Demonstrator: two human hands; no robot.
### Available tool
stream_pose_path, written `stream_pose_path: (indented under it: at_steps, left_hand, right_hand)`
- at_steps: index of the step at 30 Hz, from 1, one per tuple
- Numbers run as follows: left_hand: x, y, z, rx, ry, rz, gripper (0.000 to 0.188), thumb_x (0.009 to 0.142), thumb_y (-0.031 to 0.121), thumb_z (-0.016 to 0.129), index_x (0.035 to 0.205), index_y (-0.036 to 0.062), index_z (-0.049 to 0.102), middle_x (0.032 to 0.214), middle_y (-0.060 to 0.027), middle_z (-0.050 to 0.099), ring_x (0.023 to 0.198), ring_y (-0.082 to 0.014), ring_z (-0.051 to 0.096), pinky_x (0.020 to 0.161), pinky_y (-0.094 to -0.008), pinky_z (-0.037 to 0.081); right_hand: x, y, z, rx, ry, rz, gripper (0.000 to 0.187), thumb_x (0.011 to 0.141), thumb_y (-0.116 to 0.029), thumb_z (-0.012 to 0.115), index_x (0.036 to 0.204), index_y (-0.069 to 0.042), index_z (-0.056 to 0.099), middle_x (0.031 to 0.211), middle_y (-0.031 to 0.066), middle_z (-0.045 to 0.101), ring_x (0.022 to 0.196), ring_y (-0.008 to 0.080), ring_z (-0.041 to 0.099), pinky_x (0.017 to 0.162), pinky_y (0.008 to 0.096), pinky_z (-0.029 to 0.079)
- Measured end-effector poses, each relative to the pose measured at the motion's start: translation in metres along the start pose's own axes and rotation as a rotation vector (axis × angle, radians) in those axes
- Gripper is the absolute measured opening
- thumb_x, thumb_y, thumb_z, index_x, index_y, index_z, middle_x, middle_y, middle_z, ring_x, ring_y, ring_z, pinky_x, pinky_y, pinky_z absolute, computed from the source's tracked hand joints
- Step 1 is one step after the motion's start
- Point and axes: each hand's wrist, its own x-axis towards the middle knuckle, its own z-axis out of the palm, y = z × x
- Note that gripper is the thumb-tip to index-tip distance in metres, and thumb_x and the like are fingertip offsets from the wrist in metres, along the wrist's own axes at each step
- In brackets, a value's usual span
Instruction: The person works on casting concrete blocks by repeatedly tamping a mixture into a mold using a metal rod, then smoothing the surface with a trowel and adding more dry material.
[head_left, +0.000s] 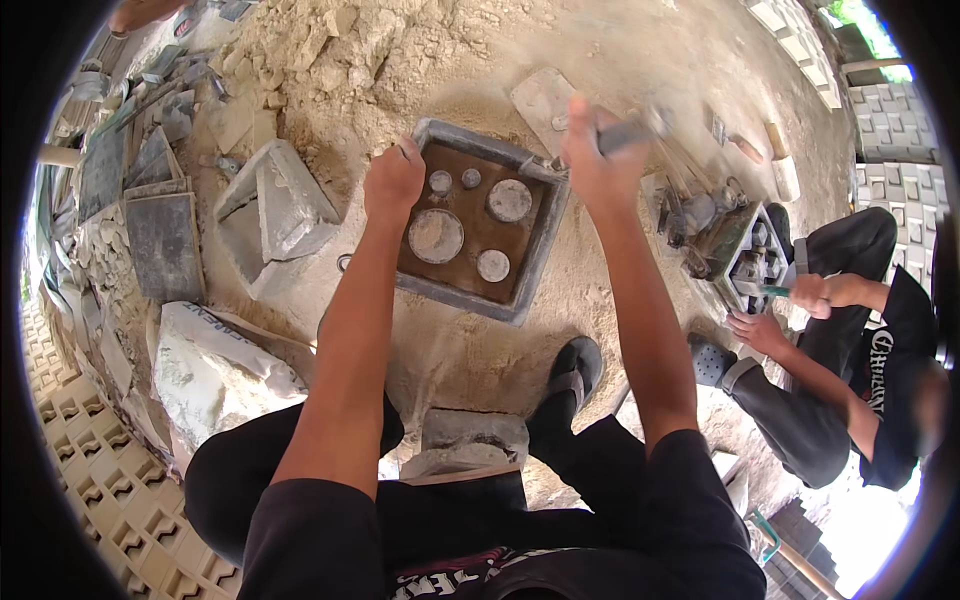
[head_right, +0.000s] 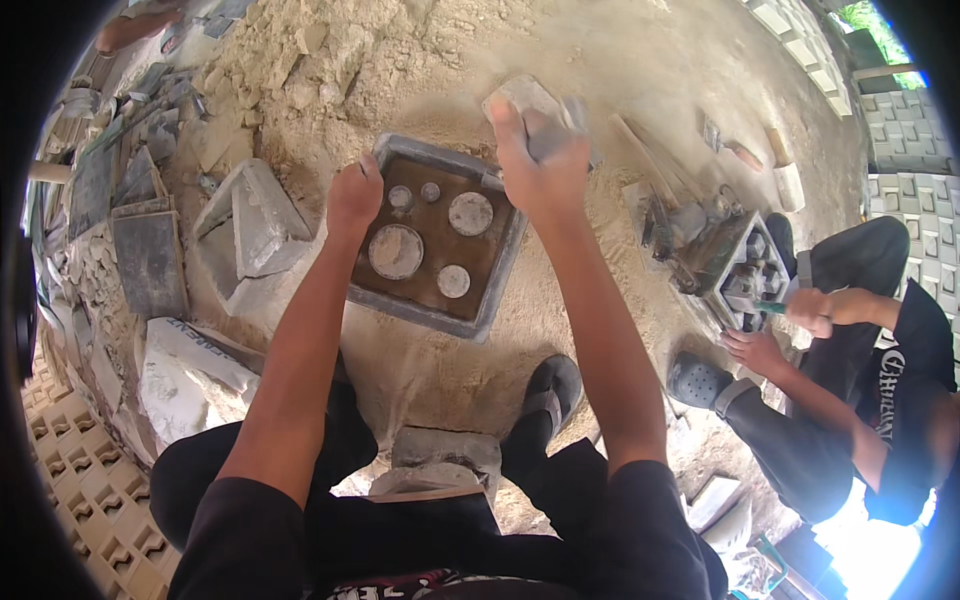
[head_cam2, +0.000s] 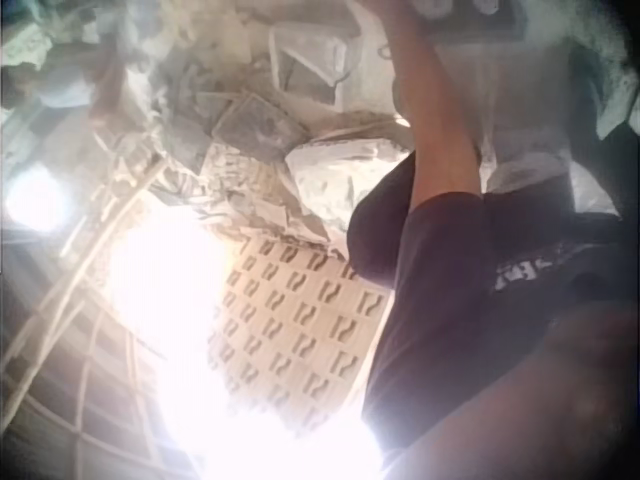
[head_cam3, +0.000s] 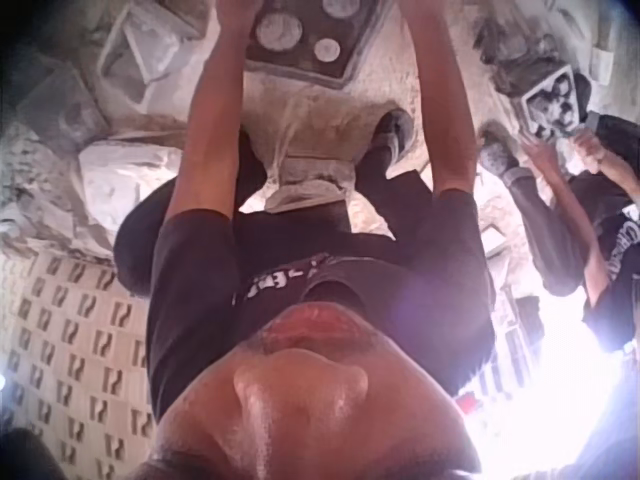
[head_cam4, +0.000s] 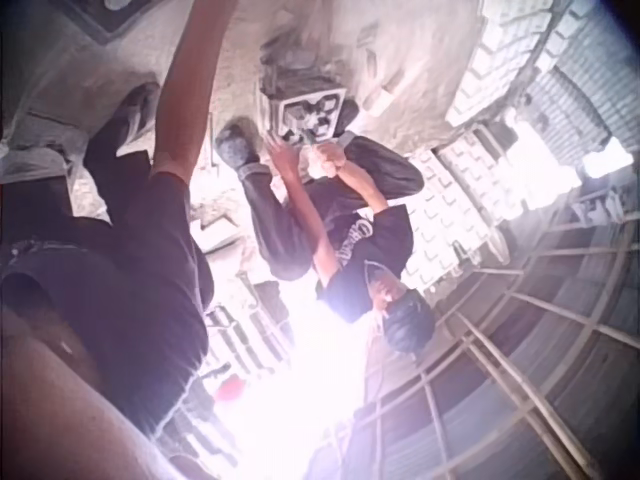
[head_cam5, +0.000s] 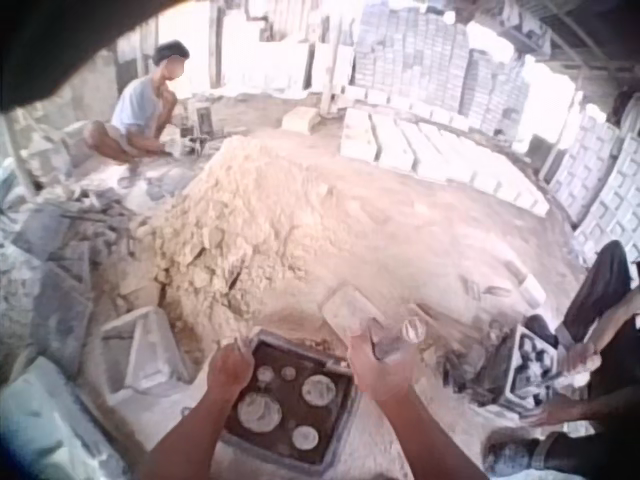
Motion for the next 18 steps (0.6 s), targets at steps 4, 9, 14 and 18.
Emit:
stream_pose_path:
  at_steps: [4, 9, 14, 18]
  left_hand:
    - [-0.004, -0.001, 0.002, -0.010, -0.017, 0.012, 0.057, 0.097, 0.041, 0.031, 0.092, -0.0014, 0.069, 0.094, -0.0286, 0.065, 0.092, -0.0473, 0.061, 0.085, -0.0526, 0.047]
    - [0.002, -0.006, 0.004, 0.022, -0.005, 0.016, 0.057, 0.097, 0.041, 0.031, 0.091, -0.0016, 0.068, 0.094, -0.0287, 0.065, 0.092, -0.0477, 0.061, 0.085, -0.0527, 0.047]
    - [0.004, -0.007, 0.005, 0.013, 0.008, 0.026, 0.056, 0.097, 0.040, 0.032, 0.090, -0.0020, 0.069, 0.093, -0.0289, 0.065, 0.091, -0.0478, 0.061, 0.085, -0.0525, 0.047]
    - [-0.004, -0.007, 0.010, 0.032, -0.026, 0.028, 0.057, 0.097, 0.041, 0.031, 0.091, -0.0020, 0.069, 0.094, -0.0283, 0.065, 0.092, -0.0474, 0.061, 0.085, -0.0523, 0.047]
  right_hand:
    - [-0.013, 0.023, -0.002, 0.009, -0.015, -0.056, 0.044, 0.095, -0.027, 0.060, 0.056, -0.008, 0.051, 0.052, -0.0031, 0.046, 0.047, 0.0061, 0.041, 0.044, 0.0247, 0.032]
    - [-0.018, 0.004, 0.006, 0.153, 0.097, -0.008, 0.044, 0.095, -0.024, 0.060, 0.056, -0.007, 0.050, 0.052, -0.0035, 0.046, 0.047, 0.0061, 0.040, 0.044, 0.0245, 0.031]
    - [0.004, -0.021, 0.006, 0.199, 0.136, -0.040, 0.043, 0.095, -0.028, 0.060, 0.059, -0.006, 0.053, 0.052, -0.0029, 0.047, 0.047, 0.0063, 0.042, 0.044, 0.0240, 0.033]
    - [0.000, -0.022, 0.014, 0.095, 0.020, -0.104, 0.046, 0.094, -0.035, 0.061, 0.057, -0.009, 0.050, 0.051, -0.0031, 0.047, 0.047, 0.0042, 0.043, 0.043, 0.0235, 0.034]
